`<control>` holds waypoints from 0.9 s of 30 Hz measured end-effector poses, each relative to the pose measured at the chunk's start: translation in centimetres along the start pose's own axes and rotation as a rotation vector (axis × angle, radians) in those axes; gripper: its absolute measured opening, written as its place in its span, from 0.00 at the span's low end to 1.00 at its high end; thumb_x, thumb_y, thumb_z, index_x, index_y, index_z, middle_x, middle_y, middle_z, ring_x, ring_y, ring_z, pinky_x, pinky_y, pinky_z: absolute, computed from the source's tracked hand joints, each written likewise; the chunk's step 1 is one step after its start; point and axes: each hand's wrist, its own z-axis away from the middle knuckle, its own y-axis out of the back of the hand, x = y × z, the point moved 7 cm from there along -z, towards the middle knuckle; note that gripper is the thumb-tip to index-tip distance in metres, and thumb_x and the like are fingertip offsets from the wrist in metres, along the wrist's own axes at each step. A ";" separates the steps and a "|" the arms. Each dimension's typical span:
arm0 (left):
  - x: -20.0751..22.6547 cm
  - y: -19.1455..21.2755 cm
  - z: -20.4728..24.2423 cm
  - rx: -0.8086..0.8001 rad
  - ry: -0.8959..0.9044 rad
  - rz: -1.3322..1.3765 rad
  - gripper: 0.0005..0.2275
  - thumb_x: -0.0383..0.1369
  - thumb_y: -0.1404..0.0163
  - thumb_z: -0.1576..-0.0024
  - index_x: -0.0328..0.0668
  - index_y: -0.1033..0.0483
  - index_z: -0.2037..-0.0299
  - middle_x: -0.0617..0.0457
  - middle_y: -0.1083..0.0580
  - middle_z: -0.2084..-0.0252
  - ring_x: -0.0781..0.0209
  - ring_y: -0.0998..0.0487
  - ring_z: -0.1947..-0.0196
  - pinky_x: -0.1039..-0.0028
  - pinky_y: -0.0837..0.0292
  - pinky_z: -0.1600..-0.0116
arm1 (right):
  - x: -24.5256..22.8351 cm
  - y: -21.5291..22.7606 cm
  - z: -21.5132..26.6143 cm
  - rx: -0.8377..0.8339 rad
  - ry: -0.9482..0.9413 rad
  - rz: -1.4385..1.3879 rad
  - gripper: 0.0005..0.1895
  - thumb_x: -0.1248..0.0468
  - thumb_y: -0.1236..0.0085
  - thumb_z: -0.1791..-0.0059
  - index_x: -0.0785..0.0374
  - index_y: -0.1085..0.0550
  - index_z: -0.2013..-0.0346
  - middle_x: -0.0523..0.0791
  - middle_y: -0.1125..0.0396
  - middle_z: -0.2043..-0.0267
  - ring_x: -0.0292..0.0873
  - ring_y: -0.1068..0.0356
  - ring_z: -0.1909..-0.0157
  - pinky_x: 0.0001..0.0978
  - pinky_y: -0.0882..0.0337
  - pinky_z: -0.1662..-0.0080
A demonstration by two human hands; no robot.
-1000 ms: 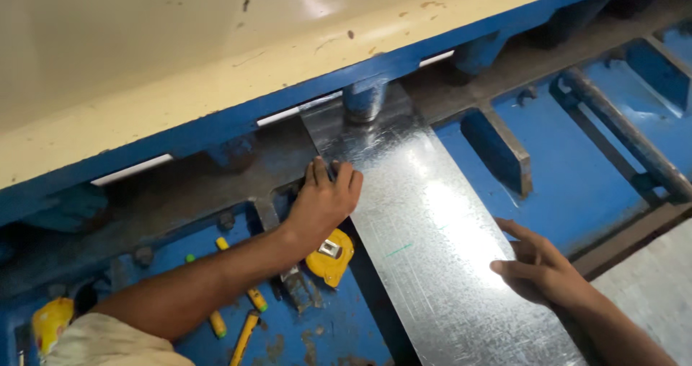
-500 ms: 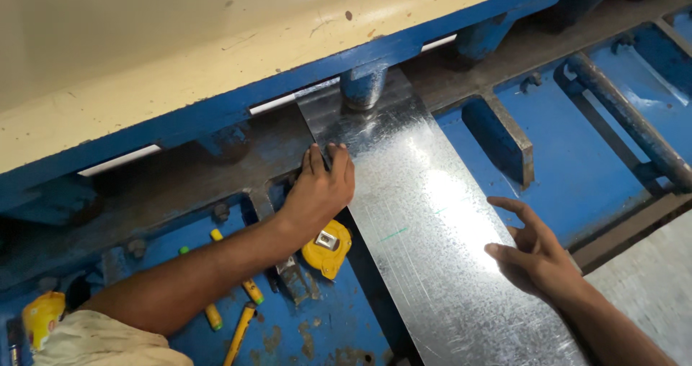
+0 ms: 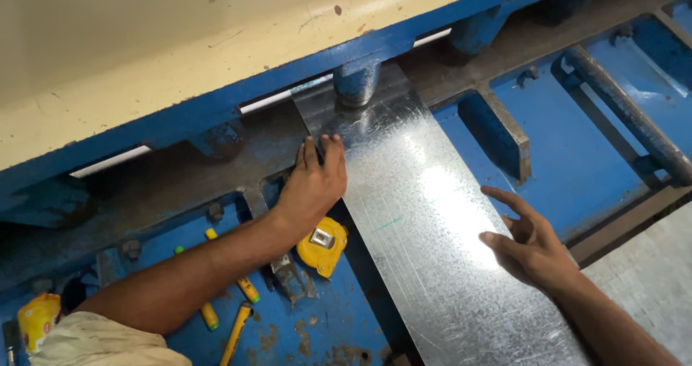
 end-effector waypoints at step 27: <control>0.1 0.2 0.0 0.019 0.017 -0.037 0.18 0.25 0.50 0.45 0.23 0.26 0.44 0.37 0.28 0.48 0.41 0.20 0.51 0.67 0.21 0.45 | 0.0 0.0 0.0 0.010 0.010 -0.004 0.37 0.67 0.41 0.54 0.64 0.41 0.30 0.34 0.48 0.88 0.32 0.50 0.89 0.27 0.50 0.86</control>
